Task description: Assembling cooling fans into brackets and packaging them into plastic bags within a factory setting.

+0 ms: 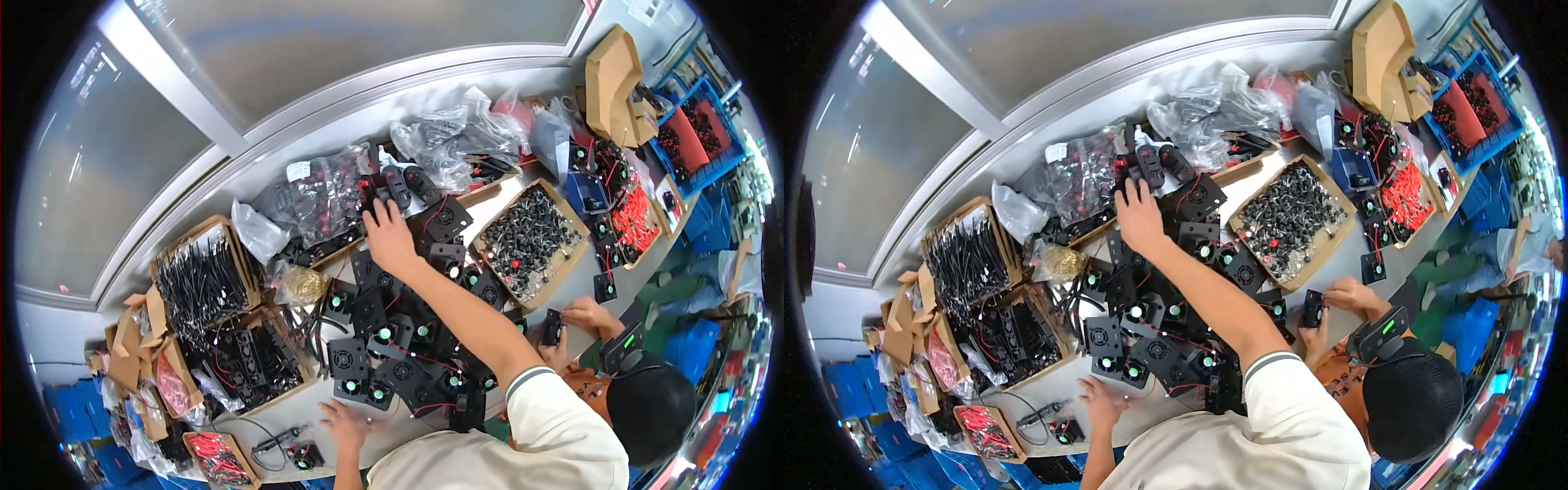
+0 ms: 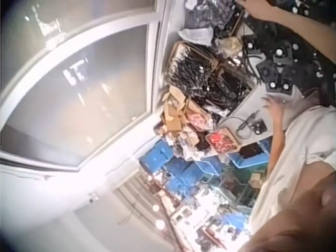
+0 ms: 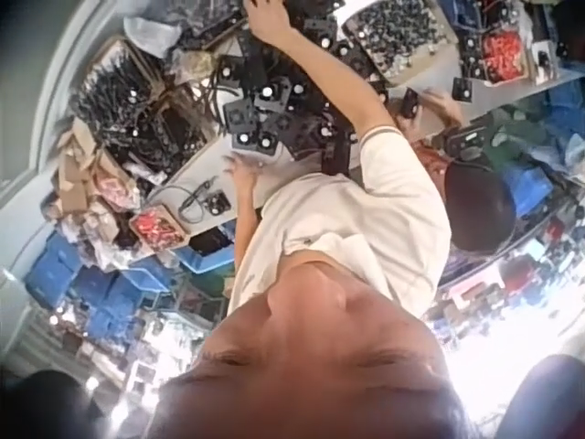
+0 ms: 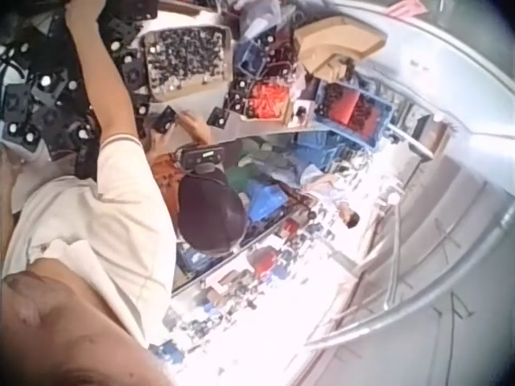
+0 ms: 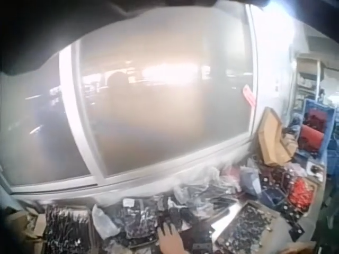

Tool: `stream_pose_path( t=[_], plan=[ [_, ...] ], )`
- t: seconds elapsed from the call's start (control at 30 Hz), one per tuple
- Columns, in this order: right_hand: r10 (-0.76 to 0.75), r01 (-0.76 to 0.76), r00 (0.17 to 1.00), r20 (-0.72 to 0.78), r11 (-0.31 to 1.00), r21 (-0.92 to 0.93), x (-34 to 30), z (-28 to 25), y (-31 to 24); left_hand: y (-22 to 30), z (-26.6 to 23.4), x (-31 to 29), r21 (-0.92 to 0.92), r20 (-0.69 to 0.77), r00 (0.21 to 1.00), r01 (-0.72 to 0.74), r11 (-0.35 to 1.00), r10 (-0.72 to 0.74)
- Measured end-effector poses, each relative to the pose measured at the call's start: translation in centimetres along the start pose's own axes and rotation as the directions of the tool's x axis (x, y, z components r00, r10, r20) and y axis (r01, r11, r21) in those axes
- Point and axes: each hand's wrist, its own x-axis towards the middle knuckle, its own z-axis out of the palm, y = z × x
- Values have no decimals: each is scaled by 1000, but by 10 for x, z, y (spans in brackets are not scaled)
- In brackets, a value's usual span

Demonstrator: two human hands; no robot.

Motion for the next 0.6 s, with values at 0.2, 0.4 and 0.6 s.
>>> stream_pose_path(
  t=[0.2, 0.4, 0.6],
  plan=[
    [157, -127, 982, -102, 959, 253, 18, -25, 36, -6, -7, 1, -26, 4, 1000, 14, 1000, -14],
    [486, -464, 869, 91, 865, -190, 38, -27, 80, -14, 3, 2, 16, -10, 1000, 23, 1000, -23],
    [228, -294, 920, -319, 940, -174, 19, 19, 51, -8, 0, -1, -58, -22, 1000, 16, 998, -17]
  ],
)
